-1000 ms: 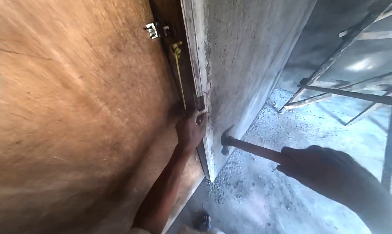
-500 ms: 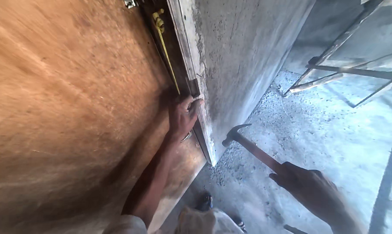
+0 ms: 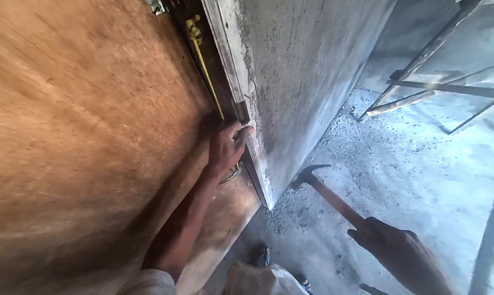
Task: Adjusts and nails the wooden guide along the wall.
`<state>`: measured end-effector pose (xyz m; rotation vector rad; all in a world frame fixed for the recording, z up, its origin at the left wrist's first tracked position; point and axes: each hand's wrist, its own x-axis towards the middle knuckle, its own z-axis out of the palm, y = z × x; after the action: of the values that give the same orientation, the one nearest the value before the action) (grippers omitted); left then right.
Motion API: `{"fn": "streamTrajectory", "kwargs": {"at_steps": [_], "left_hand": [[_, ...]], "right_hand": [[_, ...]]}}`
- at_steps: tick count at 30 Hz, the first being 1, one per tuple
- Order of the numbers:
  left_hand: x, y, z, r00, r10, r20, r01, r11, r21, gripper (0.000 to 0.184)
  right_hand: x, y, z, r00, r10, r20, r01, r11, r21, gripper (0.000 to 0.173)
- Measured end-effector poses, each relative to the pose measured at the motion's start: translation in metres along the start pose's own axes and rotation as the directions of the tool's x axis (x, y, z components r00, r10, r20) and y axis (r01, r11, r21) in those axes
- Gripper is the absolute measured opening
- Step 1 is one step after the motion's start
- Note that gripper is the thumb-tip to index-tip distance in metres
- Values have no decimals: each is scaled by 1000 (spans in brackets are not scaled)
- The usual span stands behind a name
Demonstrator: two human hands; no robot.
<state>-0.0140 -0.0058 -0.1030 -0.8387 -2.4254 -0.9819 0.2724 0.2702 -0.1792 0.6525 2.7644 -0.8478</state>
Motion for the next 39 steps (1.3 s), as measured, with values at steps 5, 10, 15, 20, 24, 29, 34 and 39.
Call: {"fn": "streamTrajectory", "kwargs": {"at_steps": [5, 10, 15, 20, 24, 29, 34, 39], "left_hand": [[-2, 3, 0, 1000, -22, -4, 22, 1000, -15, 37], [-1, -2, 3, 1000, -8, -20, 7, 1000, -29, 37], [7, -9, 8, 996, 72, -61, -73, 997, -7, 39], [5, -12, 6, 994, 92, -58, -92, 996, -7, 39], [-2, -4, -3, 998, 68, 11, -68, 998, 13, 37], [3, -5, -4, 997, 77, 29, -78, 997, 27, 36], [12, 2, 1, 999, 37, -8, -35, 979, 203, 48], [11, -5, 3, 997, 79, 2, -78, 986, 149, 46]], "right_hand": [[2, 2, 8, 1000, 17, -11, -17, 998, 55, 43], [10, -1, 19, 999, 8, -41, -3, 991, 131, 42], [8, -1, 24, 998, 17, -65, -6, 987, 158, 41], [-5, 14, 36, 996, 78, -52, -65, 975, 214, 42], [-9, 22, 43, 992, 105, -73, -86, 970, 227, 44], [-14, 29, 44, 985, 164, -55, -145, 956, 255, 43], [-13, 27, 48, 982, 176, -69, -151, 948, 281, 42], [-17, 20, 47, 986, 167, -26, -155, 956, 250, 41]]}}
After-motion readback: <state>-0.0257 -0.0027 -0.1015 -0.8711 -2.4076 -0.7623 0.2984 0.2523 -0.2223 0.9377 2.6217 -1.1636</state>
